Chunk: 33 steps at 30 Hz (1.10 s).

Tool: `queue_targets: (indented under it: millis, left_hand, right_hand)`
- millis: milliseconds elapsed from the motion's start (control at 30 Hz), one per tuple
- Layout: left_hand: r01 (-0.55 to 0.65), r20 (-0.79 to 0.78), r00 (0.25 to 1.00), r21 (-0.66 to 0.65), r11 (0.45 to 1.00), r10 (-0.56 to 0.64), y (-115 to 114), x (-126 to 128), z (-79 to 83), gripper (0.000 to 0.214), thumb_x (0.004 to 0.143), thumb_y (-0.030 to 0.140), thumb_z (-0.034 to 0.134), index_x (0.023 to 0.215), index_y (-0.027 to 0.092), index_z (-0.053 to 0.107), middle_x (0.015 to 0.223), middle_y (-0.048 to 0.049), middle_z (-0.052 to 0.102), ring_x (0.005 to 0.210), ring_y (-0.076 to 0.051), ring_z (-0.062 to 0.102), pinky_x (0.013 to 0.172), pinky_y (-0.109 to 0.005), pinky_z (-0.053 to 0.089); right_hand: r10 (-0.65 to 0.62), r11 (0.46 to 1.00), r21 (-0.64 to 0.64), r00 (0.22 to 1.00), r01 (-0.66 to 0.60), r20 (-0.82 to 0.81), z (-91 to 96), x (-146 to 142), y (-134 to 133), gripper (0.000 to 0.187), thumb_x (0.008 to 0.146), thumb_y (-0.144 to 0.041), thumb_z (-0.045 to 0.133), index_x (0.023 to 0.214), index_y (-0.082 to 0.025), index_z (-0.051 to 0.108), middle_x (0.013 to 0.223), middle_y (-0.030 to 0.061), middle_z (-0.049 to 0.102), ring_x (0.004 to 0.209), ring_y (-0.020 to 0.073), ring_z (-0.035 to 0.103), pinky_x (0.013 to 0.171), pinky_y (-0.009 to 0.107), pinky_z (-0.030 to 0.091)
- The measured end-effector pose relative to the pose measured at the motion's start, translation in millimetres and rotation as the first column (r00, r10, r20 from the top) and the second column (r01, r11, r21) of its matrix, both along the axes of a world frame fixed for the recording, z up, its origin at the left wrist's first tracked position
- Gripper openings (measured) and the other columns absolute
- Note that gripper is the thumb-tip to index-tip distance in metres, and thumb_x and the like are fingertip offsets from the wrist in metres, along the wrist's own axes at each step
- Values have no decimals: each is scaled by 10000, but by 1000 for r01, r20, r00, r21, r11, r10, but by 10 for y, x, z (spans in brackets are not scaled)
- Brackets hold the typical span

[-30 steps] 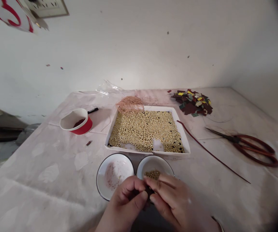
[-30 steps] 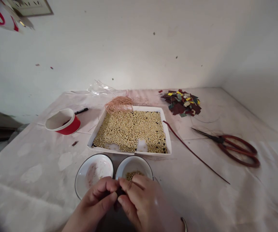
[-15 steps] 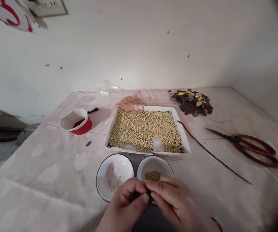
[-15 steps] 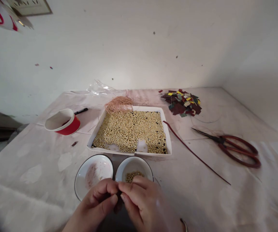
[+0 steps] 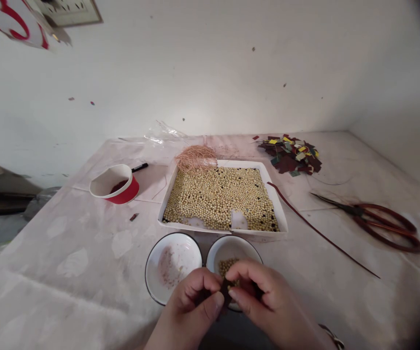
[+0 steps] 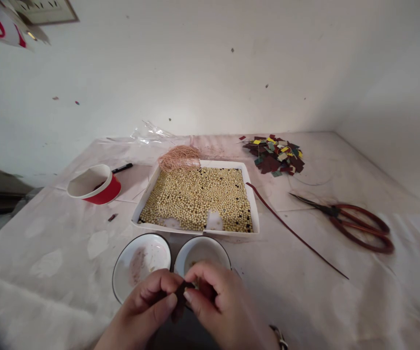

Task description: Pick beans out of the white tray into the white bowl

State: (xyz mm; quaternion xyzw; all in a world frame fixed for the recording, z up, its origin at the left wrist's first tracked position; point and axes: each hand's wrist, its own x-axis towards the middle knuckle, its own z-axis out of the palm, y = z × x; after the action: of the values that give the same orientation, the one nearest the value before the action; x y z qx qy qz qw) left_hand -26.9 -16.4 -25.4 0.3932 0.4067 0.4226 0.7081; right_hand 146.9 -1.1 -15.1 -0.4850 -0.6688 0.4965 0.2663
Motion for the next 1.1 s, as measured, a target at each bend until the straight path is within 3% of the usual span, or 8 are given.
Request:
queue_targets:
  millis: [100, 300, 767, 933, 1100]
  left_hand:
    - [2, -19, 1000, -15, 1000, -2, -5, 1, 40, 247, 784, 396, 668, 700, 171, 611, 699, 5, 577, 651, -118, 479, 626, -239, 357]
    - [12, -12, 1000, -18, 1000, -13, -6, -4, 65, 234, 782, 379, 675, 695, 174, 607, 689, 14, 557, 650, -114, 466, 631, -240, 353]
    - [67, -63, 996, -33, 997, -69, 29, -11, 93, 243, 780, 385, 674, 694, 167, 607, 725, -10, 584, 680, -130, 478, 646, -253, 364]
    - [15, -18, 1000, -24, 1000, -16, 22, 4, 82, 247, 769, 398, 684, 699, 174, 607, 707, 8, 554, 640, -113, 457, 622, -243, 355]
    - [87, -73, 993, -19, 996, -88, 42, -15, 82, 260, 781, 399, 670, 696, 164, 597, 735, -14, 580, 685, -130, 479, 650, -252, 366]
  right_hand:
    - [-13, 998, -60, 1000, 13, -6, 19, -11, 2, 62, 813, -181, 536, 764, -210, 561, 578, -63, 451, 536, 110, 430, 497, 222, 344]
    - [-29, 999, -14, 999, 29, 14, 52, -27, -10, 67, 779, -176, 524, 725, -207, 547, 574, -64, 422, 518, 108, 403, 480, 224, 311]
    - [-23, 995, 102, 993, 11, 116, 73, -51, -61, 83, 750, -162, 522, 712, -216, 574, 561, -55, 471, 497, 109, 450, 472, 222, 336]
    - [-61, 994, 99, 992, 51, 106, 37, -39, -29, 78, 776, -177, 506, 725, -216, 552, 548, -60, 459, 483, 106, 442, 458, 212, 331]
    - [-21, 991, 131, 992, 4, 123, 52, -45, -48, 74, 750, -162, 525, 709, -214, 556, 557, -57, 468, 496, 107, 450, 475, 217, 338]
